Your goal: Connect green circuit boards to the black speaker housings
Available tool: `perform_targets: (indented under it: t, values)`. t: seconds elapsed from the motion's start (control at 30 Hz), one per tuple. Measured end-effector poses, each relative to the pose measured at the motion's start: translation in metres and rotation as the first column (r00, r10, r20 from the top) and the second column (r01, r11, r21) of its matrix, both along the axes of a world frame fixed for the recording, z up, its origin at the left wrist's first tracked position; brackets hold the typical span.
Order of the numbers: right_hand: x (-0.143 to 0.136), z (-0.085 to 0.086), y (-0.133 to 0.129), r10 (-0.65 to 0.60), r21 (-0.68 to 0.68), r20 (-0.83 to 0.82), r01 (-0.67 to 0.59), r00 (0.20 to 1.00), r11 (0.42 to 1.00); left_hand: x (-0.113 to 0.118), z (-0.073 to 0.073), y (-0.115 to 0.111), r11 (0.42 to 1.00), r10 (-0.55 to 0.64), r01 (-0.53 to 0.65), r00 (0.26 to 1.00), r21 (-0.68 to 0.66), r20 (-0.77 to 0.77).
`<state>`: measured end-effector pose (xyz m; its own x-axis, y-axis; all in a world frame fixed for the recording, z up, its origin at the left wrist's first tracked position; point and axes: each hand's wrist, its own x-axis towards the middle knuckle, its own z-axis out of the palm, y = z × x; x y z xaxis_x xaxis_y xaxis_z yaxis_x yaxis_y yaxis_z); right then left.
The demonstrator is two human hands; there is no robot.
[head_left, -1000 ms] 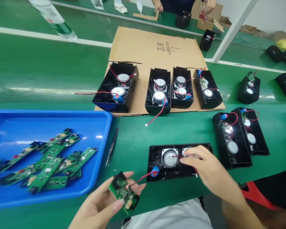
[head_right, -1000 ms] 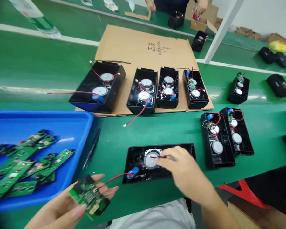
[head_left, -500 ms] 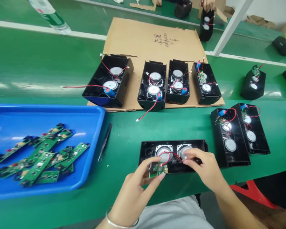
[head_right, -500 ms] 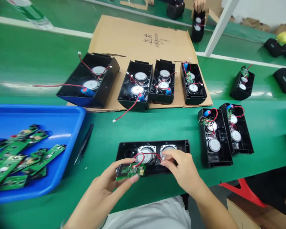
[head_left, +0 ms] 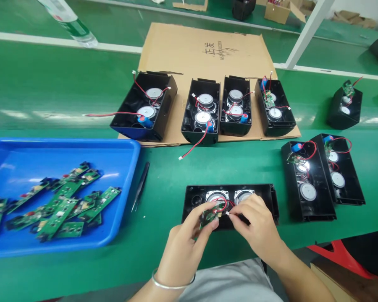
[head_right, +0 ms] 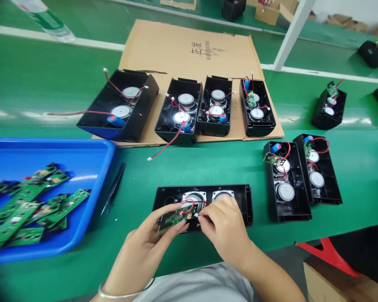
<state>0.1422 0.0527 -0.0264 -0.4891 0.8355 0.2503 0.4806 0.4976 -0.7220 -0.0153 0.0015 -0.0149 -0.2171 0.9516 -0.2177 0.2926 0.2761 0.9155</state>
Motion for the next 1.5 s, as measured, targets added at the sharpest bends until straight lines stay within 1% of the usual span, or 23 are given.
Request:
perform_targets:
  t: [0.1, 0.2, 0.27, 0.37, 0.43, 0.47, 0.53, 0.6, 0.67, 0.73, 0.83, 0.93, 1.0, 1.07, 1.17, 1.23, 1.27, 1.37, 1.43, 1.5]
  values:
    - [-0.007, -0.001, -0.002, 0.011, 0.01, 0.005, -0.011, 1.0, 1.0, 0.001, -0.002, -0.001, 1.0, 0.007, -0.008, 0.999, 0.025, 0.033]
    - [-0.011, 0.0, -0.001, 0.04, 0.031, 0.05, -0.041, 0.998, 0.999, 0.001, -0.003, -0.002, 0.999, -0.01, 0.007, 0.999, 0.051, 0.042]
    - [-0.011, 0.002, 0.0, 0.062, 0.059, 0.086, -0.067, 0.994, 0.996, 0.0, -0.004, -0.002, 0.997, -0.035, 0.034, 0.999, 0.064, 0.024]
    - [-0.011, 0.004, 0.001, 0.086, 0.139, 0.145, -0.107, 0.986, 0.985, -0.002, -0.004, -0.003, 0.993, -0.079, 0.08, 0.997, 0.084, -0.016]
    - [-0.012, 0.004, 0.002, 0.109, 0.178, 0.166, -0.138, 0.98, 0.974, -0.004, -0.004, -0.004, 0.99, -0.114, 0.114, 0.993, 0.081, -0.005]
    - [-0.012, 0.004, 0.002, 0.119, 0.176, 0.164, -0.148, 0.979, 0.973, -0.005, -0.003, -0.003, 0.989, -0.127, 0.125, 0.992, 0.073, 0.014]
    - [-0.011, 0.004, 0.003, 0.121, 0.136, 0.133, -0.139, 0.984, 0.981, -0.008, -0.002, -0.003, 0.99, -0.137, 0.134, 0.988, 0.054, 0.072]
    - [-0.01, 0.004, 0.004, 0.115, 0.071, 0.105, -0.123, 0.988, 0.99, -0.009, 0.0, -0.001, 0.989, -0.141, 0.133, 0.98, 0.064, 0.141]
    - [-0.009, 0.004, 0.005, 0.135, 0.028, 0.099, -0.138, 0.986, 0.99, -0.01, 0.001, 0.0, 0.986, -0.158, 0.146, 0.971, 0.081, 0.18]
    - [-0.009, 0.004, 0.005, 0.162, 0.012, 0.109, -0.164, 0.981, 0.986, -0.009, 0.003, 0.002, 0.983, -0.177, 0.163, 0.967, 0.09, 0.184]
    - [-0.01, 0.004, 0.004, 0.156, 0.014, 0.114, -0.159, 0.981, 0.987, -0.009, 0.004, 0.002, 0.983, -0.172, 0.158, 0.968, 0.089, 0.182]
    - [-0.011, 0.004, 0.004, 0.174, -0.052, 0.142, -0.168, 0.974, 0.984, -0.011, 0.003, -0.001, 0.981, -0.193, 0.184, 0.965, 0.063, 0.178]
    - [-0.011, 0.005, 0.006, 0.176, -0.089, 0.17, -0.163, 0.969, 0.983, -0.014, 0.003, -0.004, 0.977, -0.211, 0.208, 0.966, 0.037, 0.151]
    - [-0.011, 0.007, 0.009, 0.18, -0.102, 0.182, -0.164, 0.967, 0.981, -0.018, 0.004, -0.006, 0.979, -0.202, 0.202, 0.973, 0.01, 0.108]
    - [-0.008, 0.011, 0.015, 0.184, -0.149, 0.137, -0.163, 0.973, 0.975, -0.019, 0.007, -0.008, 0.994, -0.107, 0.107, 0.992, -0.002, 0.067]
    - [-0.005, 0.013, 0.017, 0.146, -0.195, 0.076, -0.129, 0.986, 0.972, -0.018, 0.008, -0.009, 0.998, -0.056, 0.056, 0.998, 0.008, 0.022]
    - [-0.004, 0.014, 0.018, 0.121, -0.21, 0.046, -0.109, 0.992, 0.971, -0.016, 0.008, -0.01, 0.999, -0.05, 0.051, 0.999, 0.02, -0.02]
    - [-0.006, 0.015, 0.017, 0.057, -0.191, 0.025, -0.051, 0.998, 0.98, -0.013, 0.004, -0.011, 0.99, -0.088, 0.106, 0.979, 0.091, -0.182]
    - [-0.014, 0.013, 0.018, 0.039, -0.15, 0.075, -0.028, 0.996, 0.988, -0.013, 0.002, -0.011, 0.979, -0.109, 0.149, 0.958, 0.137, -0.267]
    - [-0.025, 0.01, 0.019, 0.047, -0.118, 0.154, -0.029, 0.987, 0.993, -0.015, 0.003, -0.01, 0.968, -0.136, 0.194, 0.94, 0.162, -0.311]
